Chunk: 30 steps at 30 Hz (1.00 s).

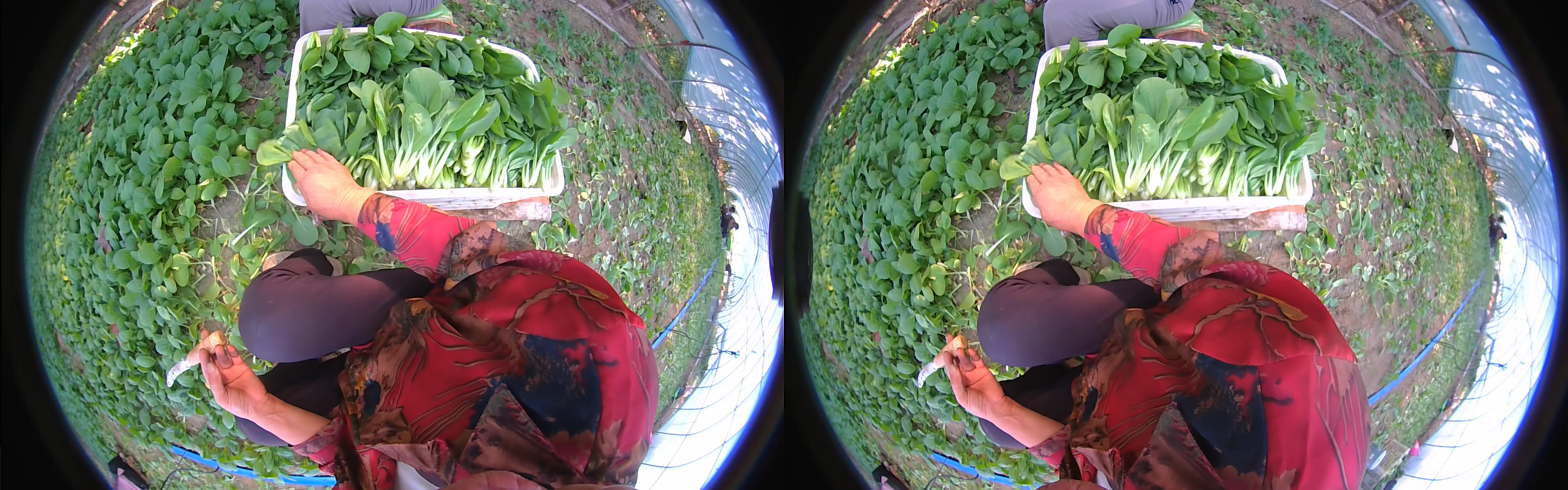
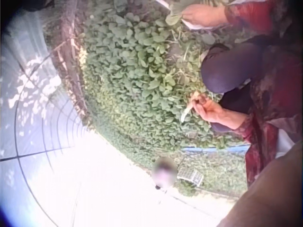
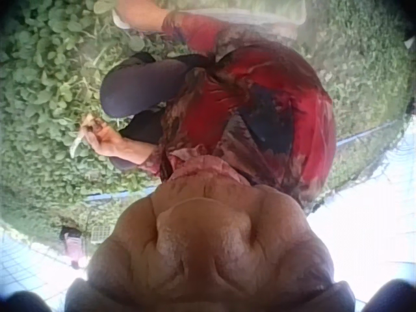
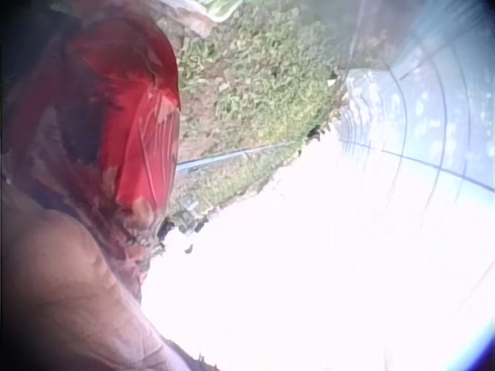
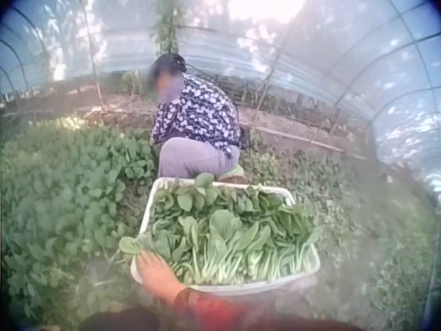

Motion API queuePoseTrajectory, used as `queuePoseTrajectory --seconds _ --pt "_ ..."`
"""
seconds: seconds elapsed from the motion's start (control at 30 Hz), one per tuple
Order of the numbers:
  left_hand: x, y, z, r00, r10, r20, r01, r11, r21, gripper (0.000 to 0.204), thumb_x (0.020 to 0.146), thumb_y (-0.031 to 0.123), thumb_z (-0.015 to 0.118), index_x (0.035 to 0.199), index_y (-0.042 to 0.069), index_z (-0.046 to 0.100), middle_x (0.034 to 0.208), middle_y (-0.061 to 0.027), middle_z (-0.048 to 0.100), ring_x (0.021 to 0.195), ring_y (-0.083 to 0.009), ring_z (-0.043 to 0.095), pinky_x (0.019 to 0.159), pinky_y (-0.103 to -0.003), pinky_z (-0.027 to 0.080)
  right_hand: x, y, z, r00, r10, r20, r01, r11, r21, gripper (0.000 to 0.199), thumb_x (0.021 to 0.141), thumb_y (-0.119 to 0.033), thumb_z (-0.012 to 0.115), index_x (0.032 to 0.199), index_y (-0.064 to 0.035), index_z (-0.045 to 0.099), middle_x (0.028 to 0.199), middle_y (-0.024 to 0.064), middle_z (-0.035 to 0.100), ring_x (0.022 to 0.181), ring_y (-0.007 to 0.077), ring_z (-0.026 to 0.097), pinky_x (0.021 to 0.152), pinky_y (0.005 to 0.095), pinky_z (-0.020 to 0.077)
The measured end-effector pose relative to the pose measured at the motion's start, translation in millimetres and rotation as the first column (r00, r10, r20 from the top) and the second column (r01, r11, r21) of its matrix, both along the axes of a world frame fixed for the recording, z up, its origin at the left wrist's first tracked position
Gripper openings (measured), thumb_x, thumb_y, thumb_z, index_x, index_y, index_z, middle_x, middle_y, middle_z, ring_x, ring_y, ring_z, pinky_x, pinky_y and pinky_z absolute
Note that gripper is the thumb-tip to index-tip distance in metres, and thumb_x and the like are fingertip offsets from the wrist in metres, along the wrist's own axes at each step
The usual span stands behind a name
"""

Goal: The person harvests leafy green vegetables by hand and with a knife, cutting them at the base and placing the gathered bunches into a plastic crate.

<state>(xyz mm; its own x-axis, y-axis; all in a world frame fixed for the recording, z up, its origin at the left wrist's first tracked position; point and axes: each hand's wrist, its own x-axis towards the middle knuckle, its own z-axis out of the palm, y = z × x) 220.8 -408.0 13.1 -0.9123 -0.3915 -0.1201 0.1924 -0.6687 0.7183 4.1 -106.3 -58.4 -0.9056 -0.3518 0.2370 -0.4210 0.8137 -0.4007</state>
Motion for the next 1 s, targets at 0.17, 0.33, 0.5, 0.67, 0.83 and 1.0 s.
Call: queuePoseTrajectory --seconds 0.17,0.33,0.5,0.67,0.83,1.0 --pt "1.4 -2.4 1.8 1.000 -0.011 -0.005 0.011 0.999 -0.035 0.046 0.088 0.009 0.053 0.130 -0.008 0.043 0.142 -0.0225 0.037 0.108 -0.0237 0.059 0.097 -0.036 0.041 2.6 6.9 1.4 0.997 -0.034 0.065 0.032 0.999 0.043 0.036 0.072 -0.009 0.055 0.106 0.0040 0.055 0.110 0.0178 0.054 0.110 0.0319 0.050 0.099 0.0387 0.0375" --pt "1.7 -2.9 0.9 0.998 -0.007 -0.059 0.007 1.000 0.000 0.043 0.089 0.008 0.053 0.128 -0.009 0.045 0.143 -0.0235 0.035 0.108 -0.0242 0.059 0.096 -0.036 0.042 -27.8 -2.5 -13.4 0.982 -0.129 0.139 0.123 0.991 0.050 0.027 0.080 -0.021 0.048 0.086 -0.0022 0.066 0.094 0.0161 0.061 0.098 0.0322 0.057 0.088 0.0403 0.0434" --pt "5.1 -3.8 6.5 0.998 0.053 -0.026 -0.053 0.999 0.003 0.041 0.090 0.008 0.049 0.126 -0.009 0.046 0.142 -0.0250 0.035 0.104 -0.0267 0.061 0.096 -0.039 0.045 -14.4 0.7 14.7 0.961 -0.049 0.270 0.049 0.999 0.008 0.032 0.088 -0.029 0.051 0.095 -0.0019 0.066 0.106 0.0179 0.060 0.102 0.0333 0.055 0.091 0.0413 0.0422" --pt "8.1 0.4 10.0 0.998 0.055 -0.042 -0.055 0.998 0.006 0.039 0.090 0.008 0.049 0.125 -0.009 0.047 0.142 -0.0250 0.035 0.105 -0.0266 0.061 0.094 -0.038 0.047 33.9 44.0 68.5 0.944 -0.102 -0.313 0.026 0.971 -0.239 0.027 0.082 -0.015 0.062 0.108 -0.0055 0.060 0.117 0.0108 0.059 0.113 0.0302 0.052 0.103 0.0455 0.0348" --pt "5.4 -0.3 9.8 0.999 0.034 -0.019 -0.034 0.999 -0.008 0.040 0.089 0.007 0.050 0.125 -0.010 0.047 0.142 -0.0252 0.034 0.105 -0.0264 0.060 0.092 -0.038 0.048 33.7 107.8 44.1 0.896 -0.356 -0.266 0.367 0.930 -0.012 0.052 0.078 -0.030 0.067 0.123 -0.0085 0.053 0.136 0.0133 0.044 0.128 0.0345 0.037 0.108 0.0488 0.0260" --pt "-5.9 5.2 -4.0 0.999 0.017 0.036 -0.017 1.000 0.008 0.042 0.088 0.007 0.052 0.126 -0.011 0.046 0.141 -0.0263 0.035 0.104 -0.0269 0.061 0.093 -0.039 0.047 34.7 128.8 17.2 0.987 -0.096 -0.128 0.112 0.986 0.124 0.044 0.070 -0.011 0.055 0.114 -0.0061 0.060 0.143 0.0167 0.034 0.130 0.0349 0.036 0.106 0.0460 0.0297"
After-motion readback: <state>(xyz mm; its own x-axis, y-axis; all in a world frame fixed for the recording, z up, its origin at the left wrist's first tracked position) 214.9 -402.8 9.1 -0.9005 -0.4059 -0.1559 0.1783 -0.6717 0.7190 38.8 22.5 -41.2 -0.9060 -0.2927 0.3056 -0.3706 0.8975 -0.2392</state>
